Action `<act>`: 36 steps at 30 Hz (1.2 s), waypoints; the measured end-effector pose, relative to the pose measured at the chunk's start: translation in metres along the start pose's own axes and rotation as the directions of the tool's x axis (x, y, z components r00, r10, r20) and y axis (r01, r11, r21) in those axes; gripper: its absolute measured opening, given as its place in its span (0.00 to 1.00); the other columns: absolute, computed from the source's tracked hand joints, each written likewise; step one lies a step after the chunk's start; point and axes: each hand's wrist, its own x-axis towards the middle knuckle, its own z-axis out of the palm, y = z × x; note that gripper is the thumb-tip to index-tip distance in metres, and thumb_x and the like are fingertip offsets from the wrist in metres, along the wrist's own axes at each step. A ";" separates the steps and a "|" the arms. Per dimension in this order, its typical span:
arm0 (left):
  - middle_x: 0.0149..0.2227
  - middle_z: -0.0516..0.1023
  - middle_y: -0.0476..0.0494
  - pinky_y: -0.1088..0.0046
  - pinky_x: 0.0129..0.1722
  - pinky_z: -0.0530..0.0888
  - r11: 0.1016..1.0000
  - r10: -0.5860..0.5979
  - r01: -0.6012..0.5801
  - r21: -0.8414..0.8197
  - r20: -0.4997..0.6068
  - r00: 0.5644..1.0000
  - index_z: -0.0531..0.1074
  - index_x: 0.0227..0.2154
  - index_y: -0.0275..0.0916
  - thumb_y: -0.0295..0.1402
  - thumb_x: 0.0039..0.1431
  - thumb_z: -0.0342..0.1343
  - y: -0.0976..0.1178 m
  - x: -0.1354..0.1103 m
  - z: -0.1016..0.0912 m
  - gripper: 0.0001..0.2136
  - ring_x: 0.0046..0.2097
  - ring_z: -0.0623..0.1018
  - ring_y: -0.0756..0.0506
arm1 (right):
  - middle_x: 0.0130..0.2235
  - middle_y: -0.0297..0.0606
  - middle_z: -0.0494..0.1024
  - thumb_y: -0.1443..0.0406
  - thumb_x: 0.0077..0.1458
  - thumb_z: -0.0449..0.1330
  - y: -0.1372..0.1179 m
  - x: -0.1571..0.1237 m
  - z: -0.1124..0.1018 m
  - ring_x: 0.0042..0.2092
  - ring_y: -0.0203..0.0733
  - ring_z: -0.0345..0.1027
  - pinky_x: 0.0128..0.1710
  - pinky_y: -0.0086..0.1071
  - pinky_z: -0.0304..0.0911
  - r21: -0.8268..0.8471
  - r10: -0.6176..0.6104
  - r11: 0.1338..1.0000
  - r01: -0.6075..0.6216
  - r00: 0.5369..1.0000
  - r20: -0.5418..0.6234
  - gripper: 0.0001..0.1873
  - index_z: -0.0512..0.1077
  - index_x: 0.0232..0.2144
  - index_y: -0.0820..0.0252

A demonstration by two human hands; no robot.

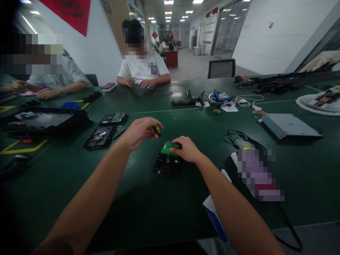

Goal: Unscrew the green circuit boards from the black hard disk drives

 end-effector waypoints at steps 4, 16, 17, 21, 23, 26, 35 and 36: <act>0.39 0.82 0.38 0.75 0.23 0.71 1.000 -0.006 0.006 0.003 0.006 1.000 0.78 0.36 0.34 0.35 0.60 0.57 0.000 0.000 -0.001 0.10 0.26 0.77 0.50 | 0.47 0.41 0.79 0.54 0.62 0.66 0.003 0.000 0.001 0.48 0.48 0.70 0.50 0.43 0.63 0.006 0.008 1.000 -0.008 1.000 0.005 0.18 0.79 0.50 0.53; 0.45 0.82 0.33 0.73 0.26 0.74 0.989 -0.081 0.094 -0.114 0.115 0.990 0.74 0.39 0.35 0.34 0.61 0.57 0.002 -0.002 0.001 0.08 0.29 0.81 0.47 | 0.48 0.41 0.79 0.52 0.61 0.66 0.006 0.000 0.004 0.49 0.49 0.70 0.50 0.44 0.63 0.010 0.014 1.000 -0.014 1.000 0.000 0.19 0.79 0.51 0.51; 0.44 0.82 0.34 0.73 0.26 0.74 0.990 -0.079 0.091 -0.105 0.114 0.990 0.75 0.38 0.35 0.34 0.61 0.57 0.001 -0.001 0.000 0.08 0.29 0.81 0.47 | 0.48 0.41 0.79 0.52 0.61 0.66 0.006 0.000 0.004 0.49 0.48 0.70 0.50 0.44 0.63 0.010 0.013 1.000 -0.013 1.000 0.003 0.18 0.79 0.51 0.51; 0.37 0.80 0.39 0.75 0.25 0.70 0.995 -0.079 0.085 -0.058 0.098 0.992 0.78 0.38 0.34 0.34 0.61 0.56 0.000 0.000 -0.004 0.10 0.28 0.77 0.50 | 0.48 0.41 0.79 0.53 0.61 0.66 0.005 0.001 0.002 0.49 0.48 0.70 0.51 0.44 0.63 0.006 -0.001 1.000 0.001 1.000 0.001 0.17 0.79 0.50 0.52; 0.35 0.79 0.40 0.75 0.24 0.69 0.995 -0.083 0.088 -0.043 0.095 0.992 0.79 0.39 0.34 0.34 0.61 0.55 0.001 0.000 -0.004 0.11 0.26 0.75 0.51 | 0.48 0.42 0.79 0.54 0.61 0.66 0.004 0.001 0.002 0.49 0.48 0.71 0.52 0.44 0.63 0.004 -0.003 1.000 0.003 1.000 0.000 0.17 0.79 0.49 0.52; 0.38 0.80 0.39 0.75 0.23 0.69 0.994 -0.091 0.095 -0.046 0.099 0.991 0.78 0.40 0.35 0.35 0.60 0.56 0.001 -0.001 -0.002 0.11 0.26 0.76 0.50 | 0.48 0.42 0.80 0.54 0.61 0.66 0.003 0.001 0.001 0.48 0.48 0.71 0.51 0.44 0.63 0.009 0.006 1.000 -0.006 1.000 0.003 0.17 0.79 0.49 0.53; 0.41 0.82 0.36 0.74 0.22 0.71 0.986 -0.137 0.153 -0.069 0.188 0.973 0.75 0.37 0.36 0.36 0.58 0.58 0.004 -0.004 0.001 0.09 0.28 0.80 0.47 | 0.49 0.43 0.80 0.54 0.60 0.67 0.004 0.001 0.002 0.50 0.49 0.71 0.51 0.43 0.64 -0.003 0.013 1.000 -0.013 1.000 -0.006 0.19 0.78 0.51 0.55; 0.39 0.82 0.37 0.74 0.22 0.69 0.989 -0.128 0.140 -0.055 0.181 0.975 0.76 0.36 0.35 0.36 0.58 0.58 0.004 -0.004 0.000 0.09 0.28 0.79 0.48 | 0.49 0.43 0.80 0.54 0.60 0.67 0.004 0.001 0.002 0.49 0.49 0.71 0.51 0.43 0.64 -0.004 0.011 1.000 -0.011 1.000 -0.004 0.19 0.78 0.51 0.54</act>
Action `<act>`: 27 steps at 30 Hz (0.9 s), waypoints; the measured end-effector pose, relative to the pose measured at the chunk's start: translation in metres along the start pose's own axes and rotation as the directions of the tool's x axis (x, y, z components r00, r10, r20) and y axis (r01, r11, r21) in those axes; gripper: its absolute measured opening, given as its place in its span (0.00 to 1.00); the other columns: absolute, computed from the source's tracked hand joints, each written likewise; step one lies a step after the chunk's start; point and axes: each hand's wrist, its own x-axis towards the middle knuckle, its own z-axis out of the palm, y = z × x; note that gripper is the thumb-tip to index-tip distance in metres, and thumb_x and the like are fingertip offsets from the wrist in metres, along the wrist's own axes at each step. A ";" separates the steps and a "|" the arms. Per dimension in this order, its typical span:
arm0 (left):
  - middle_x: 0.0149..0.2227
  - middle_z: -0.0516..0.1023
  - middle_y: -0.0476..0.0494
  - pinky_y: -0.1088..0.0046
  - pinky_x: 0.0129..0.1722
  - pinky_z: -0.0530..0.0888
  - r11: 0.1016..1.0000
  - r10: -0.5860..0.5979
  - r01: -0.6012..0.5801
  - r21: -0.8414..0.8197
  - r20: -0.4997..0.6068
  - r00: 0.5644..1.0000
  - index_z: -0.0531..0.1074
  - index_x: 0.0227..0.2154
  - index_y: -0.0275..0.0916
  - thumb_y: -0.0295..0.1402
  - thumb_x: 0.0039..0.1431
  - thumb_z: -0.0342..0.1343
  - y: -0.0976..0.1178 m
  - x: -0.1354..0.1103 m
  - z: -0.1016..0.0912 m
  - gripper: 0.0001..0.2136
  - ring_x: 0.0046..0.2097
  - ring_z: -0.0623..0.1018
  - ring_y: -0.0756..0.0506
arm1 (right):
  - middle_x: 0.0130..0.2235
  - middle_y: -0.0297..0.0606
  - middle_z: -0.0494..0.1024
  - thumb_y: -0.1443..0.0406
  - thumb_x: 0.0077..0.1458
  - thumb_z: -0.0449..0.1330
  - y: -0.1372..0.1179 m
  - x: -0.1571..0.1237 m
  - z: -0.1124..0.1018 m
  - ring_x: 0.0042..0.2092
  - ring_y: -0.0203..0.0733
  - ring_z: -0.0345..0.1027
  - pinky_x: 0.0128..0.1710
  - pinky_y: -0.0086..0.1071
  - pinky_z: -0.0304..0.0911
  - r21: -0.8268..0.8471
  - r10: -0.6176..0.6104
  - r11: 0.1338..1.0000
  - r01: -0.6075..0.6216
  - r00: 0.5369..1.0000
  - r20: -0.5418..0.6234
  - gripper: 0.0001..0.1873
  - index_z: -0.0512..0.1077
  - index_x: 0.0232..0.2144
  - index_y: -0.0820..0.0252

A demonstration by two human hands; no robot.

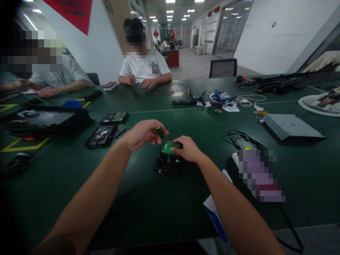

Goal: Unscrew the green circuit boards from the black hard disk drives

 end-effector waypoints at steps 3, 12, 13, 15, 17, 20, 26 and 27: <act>0.33 0.79 0.40 0.76 0.21 0.65 0.997 0.039 -0.036 0.064 -0.048 0.998 0.79 0.35 0.34 0.36 0.59 0.56 -0.001 0.002 -0.004 0.11 0.26 0.75 0.50 | 0.48 0.42 0.80 0.54 0.61 0.66 -0.002 -0.001 -0.002 0.49 0.49 0.71 0.51 0.44 0.63 0.002 -0.005 1.000 0.005 1.000 0.008 0.18 0.79 0.50 0.53; 0.42 0.82 0.36 0.75 0.20 0.66 0.998 0.057 -0.055 0.028 -0.105 0.993 0.78 0.41 0.36 0.37 0.59 0.57 -0.002 0.003 -0.002 0.12 0.25 0.76 0.51 | 0.48 0.42 0.80 0.55 0.60 0.67 -0.007 0.000 -0.005 0.49 0.49 0.71 0.51 0.45 0.64 0.018 0.012 1.000 -0.013 1.000 0.018 0.17 0.79 0.50 0.53; 0.43 0.82 0.36 0.75 0.20 0.67 0.999 0.044 -0.043 0.008 -0.098 0.994 0.77 0.42 0.36 0.37 0.60 0.57 -0.002 0.003 0.000 0.12 0.24 0.77 0.50 | 0.48 0.43 0.80 0.55 0.60 0.67 -0.006 0.000 -0.005 0.49 0.50 0.71 0.51 0.45 0.64 0.015 0.012 1.000 -0.012 1.000 0.015 0.18 0.79 0.50 0.54; 0.43 0.83 0.35 0.74 0.20 0.69 0.999 0.020 -0.022 -0.026 -0.078 0.997 0.74 0.43 0.37 0.37 0.60 0.58 -0.002 0.002 0.003 0.12 0.24 0.78 0.49 | 0.49 0.43 0.80 0.55 0.59 0.68 -0.005 0.001 -0.003 0.50 0.50 0.72 0.52 0.45 0.64 0.009 0.009 1.000 -0.009 1.000 0.009 0.19 0.79 0.50 0.54; 0.42 0.83 0.36 0.73 0.21 0.71 0.999 0.004 -0.007 -0.052 -0.052 0.999 0.73 0.43 0.38 0.37 0.59 0.58 -0.002 0.002 0.004 0.11 0.25 0.80 0.47 | 0.49 0.43 0.80 0.55 0.59 0.68 -0.004 0.001 -0.002 0.50 0.51 0.72 0.53 0.45 0.64 0.004 0.004 1.000 -0.004 1.000 0.004 0.19 0.79 0.50 0.54; 0.43 0.83 0.35 0.72 0.22 0.72 0.998 0.002 -0.004 -0.066 -0.031 1.000 0.72 0.39 0.37 0.36 0.59 0.57 -0.004 0.003 0.003 0.09 0.27 0.82 0.45 | 0.49 0.44 0.80 0.55 0.60 0.67 -0.002 0.001 -0.001 0.50 0.50 0.71 0.53 0.45 0.64 -0.001 0.002 1.000 -0.002 1.000 0.005 0.19 0.79 0.51 0.55; 0.41 0.80 0.37 0.76 0.21 0.69 0.999 0.044 -0.042 0.016 -0.084 0.996 0.78 0.39 0.35 0.37 0.60 0.55 -0.005 0.005 -0.004 0.12 0.26 0.79 0.50 | 0.49 0.42 0.79 0.53 0.61 0.66 -0.003 0.000 -0.003 0.49 0.49 0.71 0.51 0.43 0.63 0.007 0.012 1.000 -0.012 1.000 0.018 0.18 0.79 0.50 0.53; 0.41 0.80 0.38 0.76 0.21 0.68 0.999 0.044 -0.042 0.019 -0.088 0.995 0.78 0.41 0.35 0.37 0.61 0.55 -0.005 0.005 -0.004 0.12 0.26 0.78 0.50 | 0.49 0.42 0.79 0.53 0.61 0.66 -0.003 0.000 -0.003 0.49 0.49 0.71 0.51 0.43 0.63 0.008 0.016 1.000 -0.017 1.000 0.022 0.18 0.79 0.50 0.52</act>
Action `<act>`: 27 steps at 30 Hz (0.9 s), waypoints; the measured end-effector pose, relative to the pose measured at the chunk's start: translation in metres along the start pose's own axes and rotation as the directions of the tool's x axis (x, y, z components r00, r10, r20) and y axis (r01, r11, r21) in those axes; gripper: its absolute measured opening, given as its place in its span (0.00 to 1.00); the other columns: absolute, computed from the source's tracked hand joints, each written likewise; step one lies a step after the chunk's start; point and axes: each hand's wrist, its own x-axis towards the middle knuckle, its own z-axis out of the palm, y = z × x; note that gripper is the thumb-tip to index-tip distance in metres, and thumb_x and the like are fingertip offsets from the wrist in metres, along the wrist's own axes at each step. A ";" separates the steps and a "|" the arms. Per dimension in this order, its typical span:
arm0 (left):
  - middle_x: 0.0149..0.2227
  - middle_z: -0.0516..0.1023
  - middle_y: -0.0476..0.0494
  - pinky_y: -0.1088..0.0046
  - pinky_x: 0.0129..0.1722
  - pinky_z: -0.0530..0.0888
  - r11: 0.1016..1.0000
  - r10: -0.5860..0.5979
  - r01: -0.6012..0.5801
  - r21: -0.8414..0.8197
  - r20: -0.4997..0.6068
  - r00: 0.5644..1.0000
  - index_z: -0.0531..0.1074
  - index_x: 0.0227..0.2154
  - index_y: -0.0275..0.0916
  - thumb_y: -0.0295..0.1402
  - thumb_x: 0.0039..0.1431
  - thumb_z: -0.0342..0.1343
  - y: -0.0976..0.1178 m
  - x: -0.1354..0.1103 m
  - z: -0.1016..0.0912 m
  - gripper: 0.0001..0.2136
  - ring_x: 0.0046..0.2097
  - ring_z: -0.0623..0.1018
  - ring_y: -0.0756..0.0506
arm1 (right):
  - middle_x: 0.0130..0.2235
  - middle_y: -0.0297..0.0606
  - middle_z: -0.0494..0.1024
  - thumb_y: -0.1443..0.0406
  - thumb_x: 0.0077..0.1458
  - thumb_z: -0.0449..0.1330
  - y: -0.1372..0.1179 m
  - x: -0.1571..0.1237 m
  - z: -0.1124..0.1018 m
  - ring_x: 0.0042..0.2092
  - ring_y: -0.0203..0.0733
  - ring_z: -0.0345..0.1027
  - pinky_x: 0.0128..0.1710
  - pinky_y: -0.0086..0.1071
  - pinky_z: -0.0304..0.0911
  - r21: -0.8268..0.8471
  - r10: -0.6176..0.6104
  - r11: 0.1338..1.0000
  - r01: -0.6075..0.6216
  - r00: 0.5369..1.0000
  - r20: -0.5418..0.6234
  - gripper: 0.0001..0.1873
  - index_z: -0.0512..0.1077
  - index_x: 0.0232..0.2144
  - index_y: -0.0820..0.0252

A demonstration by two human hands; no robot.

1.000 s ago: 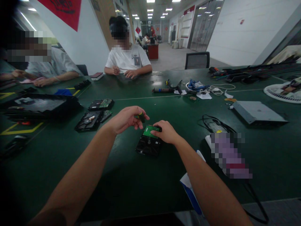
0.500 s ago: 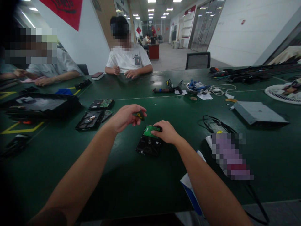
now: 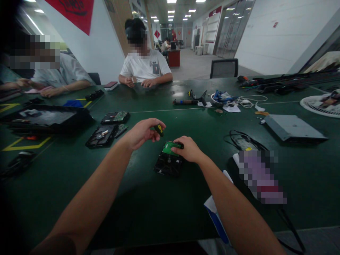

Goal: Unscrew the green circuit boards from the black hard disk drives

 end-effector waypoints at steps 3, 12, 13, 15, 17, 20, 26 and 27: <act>0.42 0.80 0.37 0.75 0.20 0.68 1.000 -0.015 0.015 -0.006 -0.004 1.000 0.76 0.44 0.36 0.37 0.62 0.55 0.001 -0.001 0.001 0.13 0.26 0.78 0.50 | 0.49 0.42 0.79 0.54 0.60 0.67 -0.001 0.000 -0.001 0.49 0.49 0.71 0.51 0.44 0.63 0.000 0.004 1.000 -0.004 1.000 0.005 0.18 0.79 0.50 0.52; 0.42 0.83 0.35 0.73 0.21 0.71 0.999 -0.031 0.033 -0.032 0.052 0.998 0.71 0.42 0.38 0.39 0.60 0.58 0.001 -0.003 0.007 0.11 0.26 0.81 0.46 | 0.49 0.43 0.80 0.54 0.61 0.66 0.000 0.001 0.001 0.51 0.50 0.72 0.52 0.45 0.64 -0.004 -0.009 1.000 0.009 1.000 -0.009 0.19 0.78 0.51 0.54; 0.42 0.83 0.35 0.73 0.22 0.72 0.999 -0.030 0.032 -0.031 0.063 0.998 0.71 0.40 0.38 0.38 0.60 0.58 0.001 -0.004 0.007 0.11 0.27 0.81 0.46 | 0.50 0.43 0.80 0.54 0.61 0.66 0.000 0.001 0.001 0.51 0.50 0.72 0.52 0.45 0.64 -0.002 -0.012 1.000 0.012 1.000 -0.009 0.19 0.78 0.51 0.55; 0.41 0.82 0.36 0.73 0.23 0.71 1.000 -0.018 0.018 0.000 0.065 0.998 0.73 0.38 0.38 0.37 0.59 0.58 0.002 -0.004 0.006 0.09 0.28 0.81 0.46 | 0.50 0.43 0.80 0.54 0.61 0.66 0.000 0.001 0.000 0.50 0.50 0.72 0.52 0.45 0.64 -0.002 -0.012 1.000 0.012 1.000 -0.009 0.19 0.78 0.51 0.55; 0.37 0.81 0.38 0.74 0.24 0.70 0.998 0.007 -0.009 0.057 0.038 0.999 0.76 0.36 0.37 0.37 0.60 0.57 0.002 -0.004 0.004 0.09 0.27 0.79 0.48 | 0.49 0.43 0.80 0.54 0.61 0.66 -0.001 0.000 0.000 0.50 0.50 0.72 0.52 0.45 0.64 -0.010 -0.013 1.000 0.013 1.000 -0.009 0.19 0.79 0.51 0.55; 0.33 0.79 0.41 0.74 0.25 0.69 0.992 0.038 -0.038 0.123 0.005 0.999 0.79 0.36 0.36 0.37 0.61 0.55 0.002 -0.002 0.000 0.11 0.27 0.75 0.50 | 0.48 0.43 0.80 0.55 0.61 0.66 -0.001 0.000 -0.001 0.49 0.49 0.72 0.51 0.44 0.64 -0.020 -0.020 1.000 0.019 1.000 -0.007 0.18 0.79 0.50 0.55; 0.39 0.80 0.39 0.75 0.24 0.70 0.994 0.050 -0.053 0.099 0.039 0.998 0.79 0.40 0.36 0.38 0.62 0.56 0.002 -0.002 0.002 0.12 0.27 0.77 0.50 | 0.48 0.42 0.80 0.54 0.61 0.66 0.001 0.001 0.000 0.49 0.49 0.72 0.51 0.44 0.64 -0.014 -0.023 1.000 0.023 1.000 -0.007 0.18 0.79 0.50 0.53; 0.41 0.81 0.39 0.75 0.24 0.70 0.996 0.037 -0.041 0.073 0.050 0.998 0.78 0.40 0.36 0.38 0.62 0.56 0.003 -0.002 0.004 0.12 0.27 0.77 0.50 | 0.48 0.42 0.80 0.54 0.61 0.67 0.001 0.001 0.001 0.49 0.50 0.72 0.52 0.45 0.64 -0.016 -0.022 1.000 0.022 1.000 -0.011 0.18 0.79 0.50 0.53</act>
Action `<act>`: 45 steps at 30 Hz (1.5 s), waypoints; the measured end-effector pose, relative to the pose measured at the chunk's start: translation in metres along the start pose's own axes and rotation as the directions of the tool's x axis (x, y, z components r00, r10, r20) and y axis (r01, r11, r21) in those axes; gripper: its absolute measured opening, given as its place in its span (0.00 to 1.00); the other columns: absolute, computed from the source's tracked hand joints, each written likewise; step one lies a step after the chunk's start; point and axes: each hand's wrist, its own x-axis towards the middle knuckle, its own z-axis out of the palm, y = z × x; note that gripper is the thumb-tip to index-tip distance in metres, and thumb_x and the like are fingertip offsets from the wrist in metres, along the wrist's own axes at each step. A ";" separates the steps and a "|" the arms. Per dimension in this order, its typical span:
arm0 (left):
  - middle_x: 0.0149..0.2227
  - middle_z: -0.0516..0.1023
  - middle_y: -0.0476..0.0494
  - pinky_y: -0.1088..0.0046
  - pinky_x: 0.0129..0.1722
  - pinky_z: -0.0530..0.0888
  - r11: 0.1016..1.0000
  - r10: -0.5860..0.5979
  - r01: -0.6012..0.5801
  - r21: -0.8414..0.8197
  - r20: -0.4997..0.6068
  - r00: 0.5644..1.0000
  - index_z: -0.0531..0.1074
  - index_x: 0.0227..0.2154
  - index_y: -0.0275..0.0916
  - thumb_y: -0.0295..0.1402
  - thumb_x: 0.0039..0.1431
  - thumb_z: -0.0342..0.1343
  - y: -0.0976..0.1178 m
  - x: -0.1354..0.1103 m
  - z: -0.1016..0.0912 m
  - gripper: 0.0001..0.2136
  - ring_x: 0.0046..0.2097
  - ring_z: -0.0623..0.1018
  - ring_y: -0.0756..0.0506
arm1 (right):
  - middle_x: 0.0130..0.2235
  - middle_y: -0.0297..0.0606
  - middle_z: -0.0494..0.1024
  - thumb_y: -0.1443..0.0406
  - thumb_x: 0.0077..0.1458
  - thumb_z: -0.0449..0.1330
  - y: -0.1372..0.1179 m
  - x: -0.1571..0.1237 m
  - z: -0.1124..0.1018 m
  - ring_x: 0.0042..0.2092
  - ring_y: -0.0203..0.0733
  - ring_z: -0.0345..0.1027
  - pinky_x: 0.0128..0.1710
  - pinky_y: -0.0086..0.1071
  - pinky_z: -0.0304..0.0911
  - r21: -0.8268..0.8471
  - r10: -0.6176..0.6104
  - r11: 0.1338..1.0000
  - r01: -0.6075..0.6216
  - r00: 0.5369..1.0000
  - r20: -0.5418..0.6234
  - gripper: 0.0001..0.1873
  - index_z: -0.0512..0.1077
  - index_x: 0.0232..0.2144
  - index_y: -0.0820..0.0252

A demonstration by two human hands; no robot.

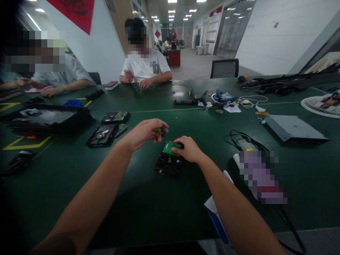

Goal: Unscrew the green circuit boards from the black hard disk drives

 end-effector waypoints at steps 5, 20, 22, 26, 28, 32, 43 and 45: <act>0.44 0.83 0.36 0.73 0.22 0.72 0.987 -0.057 0.061 -0.147 0.031 0.998 0.72 0.41 0.38 0.37 0.60 0.58 0.000 -0.001 0.007 0.10 0.26 0.79 0.48 | 0.49 0.43 0.81 0.55 0.61 0.66 0.000 0.001 0.001 0.50 0.51 0.72 0.52 0.46 0.64 0.000 -0.001 1.000 0.001 1.000 -0.001 0.18 0.79 0.51 0.54; 0.40 0.80 0.39 0.74 0.21 0.73 0.991 -0.068 0.075 -0.109 0.067 0.995 0.74 0.41 0.37 0.39 0.60 0.56 -0.003 0.000 0.004 0.12 0.25 0.80 0.48 | 0.49 0.44 0.80 0.54 0.60 0.67 -0.001 0.000 0.001 0.49 0.50 0.72 0.52 0.45 0.64 0.004 0.000 1.000 0.000 1.000 -0.013 0.19 0.79 0.51 0.55; 0.39 0.81 0.39 0.73 0.21 0.73 0.988 -0.079 0.090 -0.129 0.084 0.993 0.73 0.41 0.37 0.38 0.60 0.56 -0.003 0.000 0.006 0.11 0.24 0.80 0.47 | 0.49 0.44 0.80 0.55 0.60 0.68 -0.002 0.001 0.001 0.50 0.51 0.72 0.52 0.45 0.64 0.003 0.006 1.000 -0.006 1.000 -0.011 0.19 0.79 0.50 0.55; 0.41 0.82 0.37 0.73 0.22 0.73 0.984 -0.096 0.104 -0.147 0.062 0.994 0.71 0.39 0.37 0.38 0.59 0.57 -0.004 0.001 0.004 0.10 0.26 0.81 0.46 | 0.49 0.45 0.80 0.54 0.59 0.68 -0.003 0.001 0.000 0.50 0.51 0.72 0.52 0.45 0.65 0.000 0.011 1.000 -0.011 1.000 -0.005 0.20 0.79 0.50 0.55; 0.42 0.81 0.36 0.74 0.22 0.73 0.987 -0.088 0.091 -0.130 0.034 0.996 0.73 0.37 0.36 0.37 0.59 0.57 -0.005 0.002 0.001 0.10 0.27 0.81 0.47 | 0.49 0.44 0.80 0.54 0.60 0.67 -0.003 0.000 0.000 0.50 0.51 0.72 0.52 0.45 0.65 -0.003 0.014 1.000 -0.014 1.000 -0.001 0.19 0.79 0.50 0.55; 0.43 0.79 0.37 0.75 0.24 0.73 0.994 -0.066 0.062 -0.087 -0.042 0.997 0.77 0.38 0.35 0.38 0.61 0.56 -0.005 0.003 -0.002 0.11 0.29 0.82 0.48 | 0.49 0.43 0.80 0.54 0.60 0.67 -0.001 0.000 0.000 0.50 0.50 0.72 0.52 0.46 0.64 -0.001 0.010 1.000 -0.010 1.000 0.002 0.18 0.79 0.50 0.53; 0.43 0.81 0.36 0.73 0.23 0.76 0.993 -0.098 0.092 -0.073 -0.086 0.991 0.70 0.42 0.37 0.37 0.65 0.57 0.006 -0.003 0.010 0.09 0.29 0.84 0.44 | 0.48 0.44 0.81 0.55 0.61 0.66 -0.003 0.000 -0.001 0.49 0.50 0.72 0.50 0.45 0.65 0.005 -0.019 1.000 0.019 1.000 -0.008 0.17 0.79 0.49 0.55; 0.43 0.81 0.36 0.72 0.25 0.77 0.993 -0.093 0.087 -0.079 -0.080 0.992 0.71 0.40 0.36 0.36 0.65 0.57 0.006 -0.003 0.011 0.08 0.30 0.84 0.44 | 0.48 0.44 0.81 0.55 0.61 0.66 -0.003 0.000 -0.001 0.49 0.50 0.72 0.50 0.45 0.65 0.003 -0.024 1.000 0.024 1.000 -0.006 0.17 0.79 0.50 0.56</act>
